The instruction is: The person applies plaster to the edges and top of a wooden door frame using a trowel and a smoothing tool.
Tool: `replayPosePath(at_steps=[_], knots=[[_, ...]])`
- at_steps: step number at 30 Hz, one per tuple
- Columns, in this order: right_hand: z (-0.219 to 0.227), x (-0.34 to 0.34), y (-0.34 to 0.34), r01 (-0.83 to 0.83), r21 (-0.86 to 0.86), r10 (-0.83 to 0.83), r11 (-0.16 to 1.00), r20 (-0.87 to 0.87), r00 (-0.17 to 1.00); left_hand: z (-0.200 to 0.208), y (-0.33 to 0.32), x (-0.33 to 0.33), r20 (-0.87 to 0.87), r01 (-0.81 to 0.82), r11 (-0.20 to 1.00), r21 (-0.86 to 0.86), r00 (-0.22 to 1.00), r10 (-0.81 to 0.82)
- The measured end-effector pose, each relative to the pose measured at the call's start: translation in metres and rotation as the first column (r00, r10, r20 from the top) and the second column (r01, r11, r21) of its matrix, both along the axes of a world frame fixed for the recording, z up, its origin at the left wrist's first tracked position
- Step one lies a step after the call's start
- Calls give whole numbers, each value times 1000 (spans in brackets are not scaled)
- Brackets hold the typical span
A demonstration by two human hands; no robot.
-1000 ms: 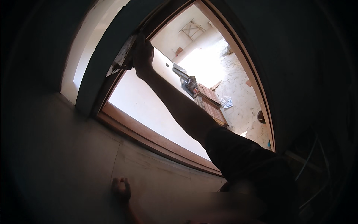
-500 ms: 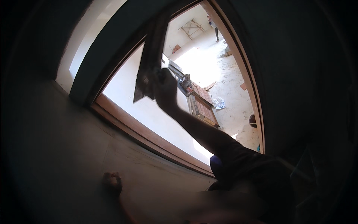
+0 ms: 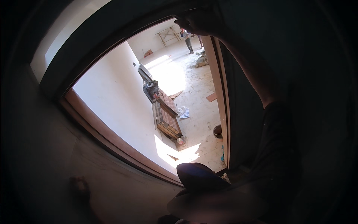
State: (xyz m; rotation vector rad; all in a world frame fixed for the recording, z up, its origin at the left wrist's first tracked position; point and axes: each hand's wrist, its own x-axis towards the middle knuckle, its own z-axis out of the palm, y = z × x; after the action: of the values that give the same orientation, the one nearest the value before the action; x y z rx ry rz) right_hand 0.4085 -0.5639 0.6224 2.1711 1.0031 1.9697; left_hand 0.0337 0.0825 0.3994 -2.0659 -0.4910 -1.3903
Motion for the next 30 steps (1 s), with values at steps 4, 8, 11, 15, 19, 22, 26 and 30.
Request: replayPosePath(at_steps=[4, 8, 11, 15, 19, 22, 26, 30], knots=[[29, -75, 35, 287, 76, -161, 955, -679, 716, 13, -7, -23, -141, -26, 980, -197, 990, -2], [34, -60, 46, 252, 81, -156, 964, -595, 789, -2, 35, -36, -118, 153, 969, 192, 984, -132], [38, -65, 48, 269, 119, -143, 956, -611, 778, -5, -18, -14, 64, -237, 971, -25, 969, 238], [35, -69, 59, 288, 63, -208, 956, -548, 810, 12, -15, -26, -22, -65, 982, -180, 998, 62], [42, -71, 81, 335, 35, -271, 942, -512, 815, 30, -22, -18, -22, 20, 987, -157, 999, -24], [39, -67, 115, 225, 66, -130, 972, -647, 751, 41, -27, -12, -36, 63, 987, -145, 997, -69], [41, -44, 183, 57, -74, -78, 996, -318, 945, 50, -30, -9, -45, 106, 983, -148, 992, -114], [48, -64, 240, 195, -220, -266, 956, -371, 890, 57, -30, -10, -66, 101, 981, -165, 991, -113]])
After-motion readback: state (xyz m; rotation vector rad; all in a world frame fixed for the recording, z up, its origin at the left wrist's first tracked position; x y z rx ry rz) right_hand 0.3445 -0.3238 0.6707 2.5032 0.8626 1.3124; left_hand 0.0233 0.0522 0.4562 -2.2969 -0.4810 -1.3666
